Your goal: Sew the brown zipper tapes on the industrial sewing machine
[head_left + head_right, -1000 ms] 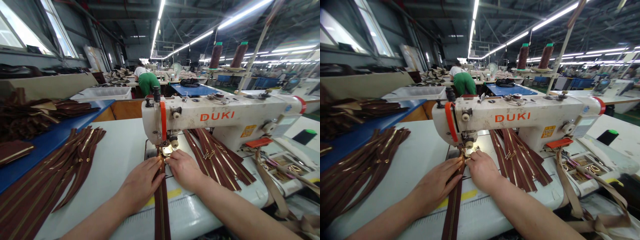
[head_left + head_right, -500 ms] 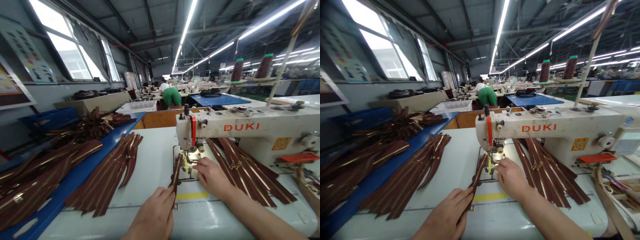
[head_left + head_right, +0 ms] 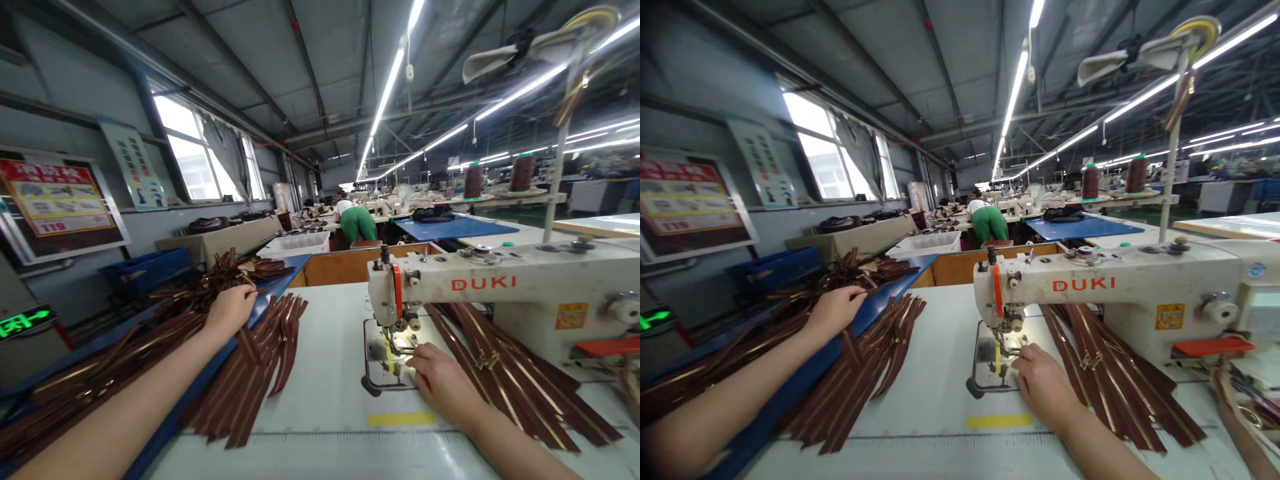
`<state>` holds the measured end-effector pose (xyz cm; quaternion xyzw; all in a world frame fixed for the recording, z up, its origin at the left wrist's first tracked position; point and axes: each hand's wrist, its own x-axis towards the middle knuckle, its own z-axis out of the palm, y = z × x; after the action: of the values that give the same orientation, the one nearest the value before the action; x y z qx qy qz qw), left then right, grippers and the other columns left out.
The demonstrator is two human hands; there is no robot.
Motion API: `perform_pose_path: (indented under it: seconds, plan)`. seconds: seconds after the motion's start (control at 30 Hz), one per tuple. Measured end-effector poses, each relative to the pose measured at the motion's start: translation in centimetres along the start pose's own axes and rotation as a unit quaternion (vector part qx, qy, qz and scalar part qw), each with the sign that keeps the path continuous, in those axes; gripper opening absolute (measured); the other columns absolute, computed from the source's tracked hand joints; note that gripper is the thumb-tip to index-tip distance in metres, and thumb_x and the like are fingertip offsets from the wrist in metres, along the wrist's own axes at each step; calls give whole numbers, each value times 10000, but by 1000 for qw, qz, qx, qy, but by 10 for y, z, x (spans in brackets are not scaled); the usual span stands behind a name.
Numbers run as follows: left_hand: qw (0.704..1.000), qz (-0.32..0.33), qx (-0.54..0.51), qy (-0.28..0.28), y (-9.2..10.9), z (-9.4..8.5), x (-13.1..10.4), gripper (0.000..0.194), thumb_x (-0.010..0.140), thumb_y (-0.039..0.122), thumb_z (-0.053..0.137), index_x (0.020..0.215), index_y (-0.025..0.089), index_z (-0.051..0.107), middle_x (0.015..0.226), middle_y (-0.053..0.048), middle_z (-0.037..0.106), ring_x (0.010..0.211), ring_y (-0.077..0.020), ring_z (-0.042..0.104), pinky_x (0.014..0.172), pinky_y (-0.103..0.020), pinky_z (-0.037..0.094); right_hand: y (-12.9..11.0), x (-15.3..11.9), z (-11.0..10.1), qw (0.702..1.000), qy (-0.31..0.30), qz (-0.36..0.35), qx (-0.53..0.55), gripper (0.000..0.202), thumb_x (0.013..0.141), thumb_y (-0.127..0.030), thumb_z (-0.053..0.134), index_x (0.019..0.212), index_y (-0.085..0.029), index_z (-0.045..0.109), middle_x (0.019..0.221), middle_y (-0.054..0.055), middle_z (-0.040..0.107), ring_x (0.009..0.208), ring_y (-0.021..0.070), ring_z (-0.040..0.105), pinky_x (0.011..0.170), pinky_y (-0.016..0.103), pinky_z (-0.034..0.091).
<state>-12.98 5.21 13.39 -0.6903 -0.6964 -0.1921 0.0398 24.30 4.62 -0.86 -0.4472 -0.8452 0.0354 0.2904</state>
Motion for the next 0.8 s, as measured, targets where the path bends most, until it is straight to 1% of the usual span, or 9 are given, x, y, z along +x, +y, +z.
perform_pose_path:
  seconds: [0.07,0.17,0.23,0.3,0.37,0.47,0.6,0.7,0.8]
  plan:
    - [1000,0,26,0,-12,7,0,293,897,330,582,1128,151,576,1142,-49,589,968,-256,608,801,-410,518,-1,0,-1,1000,-3,8,-4,294,813,-25,438,841,-179,687,865,62,613,892,196,545,823,299,444]
    - [998,14,55,-19,-25,32,-7,199,910,297,557,1029,147,613,1017,-62,654,876,-199,646,789,-402,526,-3,-2,-7,999,-12,19,-32,261,824,-46,454,837,-181,677,875,60,613,898,194,544,824,295,441]
    - [997,35,61,-15,-28,50,-14,222,896,235,457,908,170,669,983,-84,702,937,-260,659,869,-414,508,-1,-6,-15,997,-19,32,-71,232,823,-59,465,843,-178,663,893,65,612,910,203,542,830,309,440]
    - [997,50,64,10,-25,66,-20,324,864,263,375,902,168,682,1054,-110,700,1087,-337,595,980,-510,420,3,-11,-26,990,-26,60,-124,218,819,-69,471,898,-167,649,928,82,612,931,226,541,833,338,442]
    - [994,85,66,35,-15,80,-27,384,848,319,351,943,157,686,1111,-122,684,1155,-338,552,1033,-509,371,9,-15,-36,976,-43,117,-179,224,821,-82,471,964,-140,634,963,114,615,953,262,548,821,373,450]
    - [977,184,74,72,13,102,-41,421,860,359,357,987,138,693,1104,-154,686,1084,-314,610,960,-469,470,18,-17,-46,949,-77,205,-225,245,825,-53,437,973,-76,631,965,179,626,950,305,579,778,399,464]
    - [943,317,49,82,59,135,-67,349,867,347,440,1076,196,675,1186,-116,656,1089,-298,612,911,-444,520,26,-8,-46,937,-90,254,-220,303,808,29,393,979,-45,632,971,218,644,887,279,637,729,359,474]
    - [927,365,21,89,77,150,-87,304,855,334,510,1104,247,661,1205,-71,651,1085,-280,619,885,-396,545,33,1,-49,937,-89,278,-193,262,794,10,449,949,-67,646,944,193,676,858,245,661,719,303,467]
    - [924,374,-40,72,80,153,-102,321,840,334,557,1146,282,636,1222,-49,643,1073,-267,629,894,-365,542,41,5,-61,941,-81,290,-155,216,810,-59,463,879,-106,662,898,150,703,850,223,668,706,265,455]
